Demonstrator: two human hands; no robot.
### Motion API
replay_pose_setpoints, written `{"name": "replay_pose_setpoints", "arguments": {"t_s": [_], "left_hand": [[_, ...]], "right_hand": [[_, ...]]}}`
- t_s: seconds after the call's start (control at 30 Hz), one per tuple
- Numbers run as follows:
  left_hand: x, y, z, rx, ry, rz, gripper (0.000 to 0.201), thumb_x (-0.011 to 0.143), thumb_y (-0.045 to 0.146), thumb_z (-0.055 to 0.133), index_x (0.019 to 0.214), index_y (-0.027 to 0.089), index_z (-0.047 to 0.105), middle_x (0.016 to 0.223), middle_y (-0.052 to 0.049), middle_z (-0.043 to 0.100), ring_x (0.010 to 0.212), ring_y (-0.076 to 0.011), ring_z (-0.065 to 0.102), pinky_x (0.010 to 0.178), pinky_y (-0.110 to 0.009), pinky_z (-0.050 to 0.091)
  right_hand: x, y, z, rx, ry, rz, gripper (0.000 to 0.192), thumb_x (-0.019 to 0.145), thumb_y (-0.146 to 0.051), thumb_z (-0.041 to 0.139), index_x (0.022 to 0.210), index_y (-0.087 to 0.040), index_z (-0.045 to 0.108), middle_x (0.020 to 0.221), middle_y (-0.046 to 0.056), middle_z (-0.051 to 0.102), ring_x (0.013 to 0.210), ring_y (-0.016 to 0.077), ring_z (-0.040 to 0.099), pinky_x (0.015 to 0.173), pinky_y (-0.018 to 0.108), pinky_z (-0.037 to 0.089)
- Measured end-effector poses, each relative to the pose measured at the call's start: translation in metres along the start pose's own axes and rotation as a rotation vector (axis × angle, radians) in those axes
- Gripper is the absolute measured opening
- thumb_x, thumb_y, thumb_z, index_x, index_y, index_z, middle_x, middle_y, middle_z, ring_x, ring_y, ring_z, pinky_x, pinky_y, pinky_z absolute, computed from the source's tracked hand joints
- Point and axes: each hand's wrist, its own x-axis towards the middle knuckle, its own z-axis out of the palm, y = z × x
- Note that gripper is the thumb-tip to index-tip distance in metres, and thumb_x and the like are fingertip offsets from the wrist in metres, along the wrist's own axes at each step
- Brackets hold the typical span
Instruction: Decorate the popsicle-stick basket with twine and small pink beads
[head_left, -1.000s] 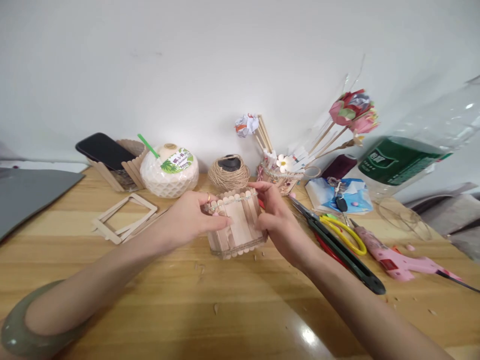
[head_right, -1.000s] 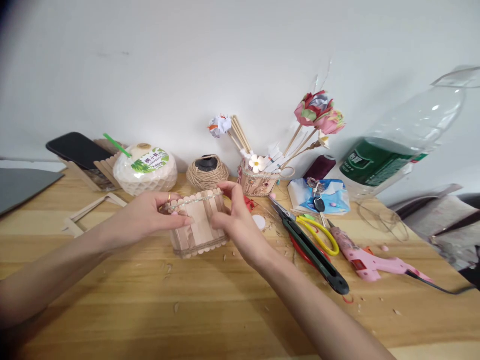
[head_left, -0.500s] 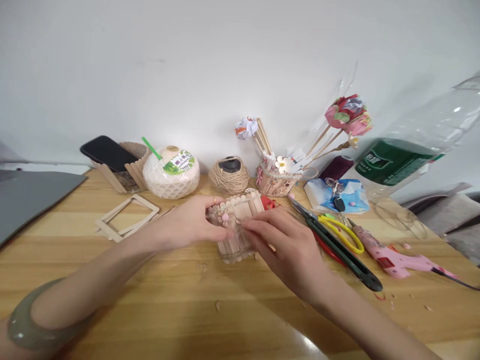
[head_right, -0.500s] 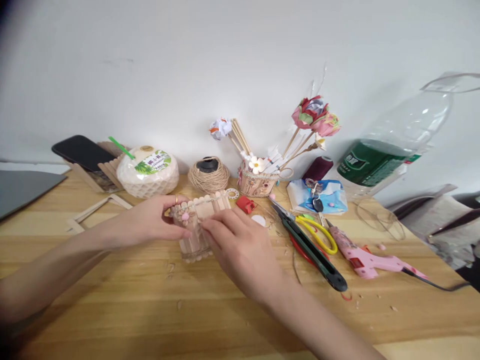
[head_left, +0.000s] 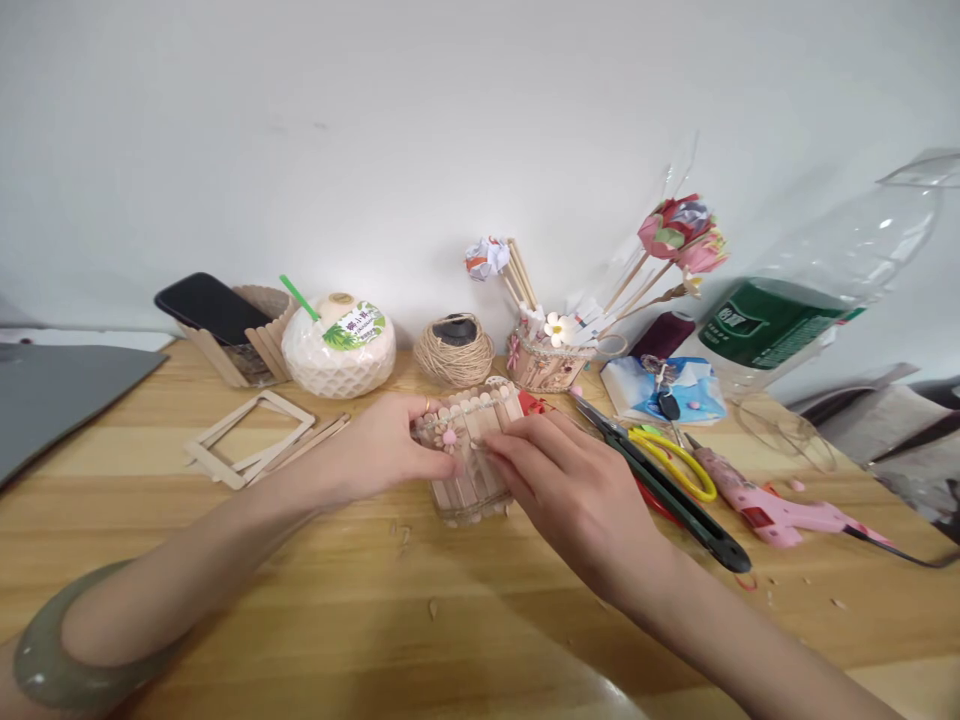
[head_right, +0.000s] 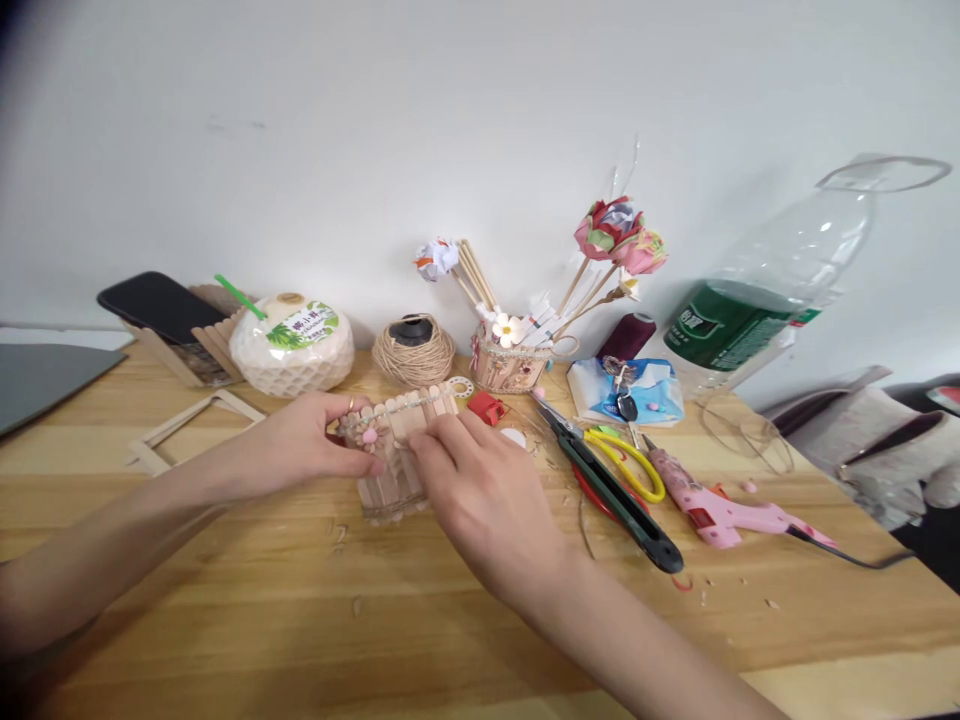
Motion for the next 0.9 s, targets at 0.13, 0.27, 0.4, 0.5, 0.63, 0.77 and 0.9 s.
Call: {"name": "replay_pose_setpoints", "arguments": {"t_s": [0.13, 0.27, 0.4, 0.5, 0.63, 0.77, 0.9], "left_hand": [[0.000, -0.001, 0.001, -0.015, 0.001, 0.013, 0.008, 0.060, 0.015, 0.058, 0.063, 0.018, 0.051, 0.057, 0.008, 0.047, 0.055, -0.0109, 0.044, 0.055, -0.021, 0.034], [0.001, -0.003, 0.000, -0.026, -0.011, 0.013, 0.009, 0.059, 0.017, 0.058, 0.062, 0.019, 0.050, 0.058, 0.007, 0.047, 0.056, -0.0114, 0.044, 0.055, -0.022, 0.034], [0.002, -0.004, 0.000, -0.020, -0.017, 0.013, 0.010, 0.059, 0.016, 0.058, 0.060, 0.019, 0.048, 0.056, 0.008, 0.045, 0.054, -0.0108, 0.042, 0.054, -0.022, 0.032], [0.002, -0.004, -0.001, -0.009, -0.022, 0.014, 0.008, 0.061, 0.015, 0.057, 0.062, 0.019, 0.050, 0.058, 0.007, 0.047, 0.055, -0.0110, 0.043, 0.055, -0.022, 0.033], [0.002, -0.006, -0.002, 0.021, -0.031, 0.012, 0.005, 0.063, 0.016, 0.058, 0.065, 0.019, 0.054, 0.060, 0.006, 0.050, 0.058, -0.0123, 0.046, 0.057, -0.023, 0.034], [0.001, -0.006, -0.003, -0.013, -0.036, -0.006, 0.004, 0.062, 0.017, 0.060, 0.061, 0.018, 0.056, 0.060, 0.006, 0.054, 0.059, -0.0129, 0.049, 0.059, -0.023, 0.036], [0.001, -0.005, -0.004, -0.002, -0.044, -0.002, 0.006, 0.061, 0.016, 0.060, 0.060, 0.018, 0.055, 0.057, 0.007, 0.054, 0.057, -0.0122, 0.050, 0.057, -0.022, 0.036]], "right_hand": [[0.006, -0.005, -0.005, -0.083, -0.045, -0.035, 0.025, 0.089, -0.010, 0.038, 0.092, -0.011, 0.062, 0.079, 0.010, 0.062, 0.073, 0.0213, 0.055, 0.063, 0.034, 0.046], [0.010, -0.007, -0.007, -0.181, -0.097, -0.071, 0.023, 0.087, -0.008, 0.039, 0.088, -0.011, 0.062, 0.075, 0.010, 0.059, 0.067, 0.0215, 0.052, 0.058, 0.034, 0.043], [0.015, -0.006, -0.004, -0.244, -0.133, -0.083, 0.016, 0.082, -0.006, 0.046, 0.076, -0.013, 0.059, 0.070, 0.008, 0.057, 0.061, 0.0197, 0.051, 0.053, 0.031, 0.038], [0.017, -0.004, -0.001, -0.267, -0.123, -0.085, 0.014, 0.076, -0.003, 0.048, 0.070, -0.013, 0.056, 0.066, 0.006, 0.055, 0.057, 0.0182, 0.050, 0.049, 0.030, 0.037], [0.014, 0.002, 0.003, -0.211, -0.063, -0.081, 0.016, 0.073, -0.001, 0.048, 0.067, -0.015, 0.053, 0.066, 0.005, 0.056, 0.056, 0.0157, 0.050, 0.051, 0.027, 0.039], [0.003, 0.021, 0.001, -0.209, 0.110, 0.047, 0.014, 0.076, -0.006, 0.047, 0.070, -0.018, 0.051, 0.070, 0.005, 0.060, 0.063, 0.0164, 0.055, 0.055, 0.026, 0.042], [-0.008, 0.038, -0.009, -0.095, 0.300, 0.289, 0.013, 0.072, -0.009, 0.050, 0.072, -0.021, 0.046, 0.083, 0.004, 0.066, 0.073, 0.0169, 0.063, 0.058, 0.025, 0.044]]}}
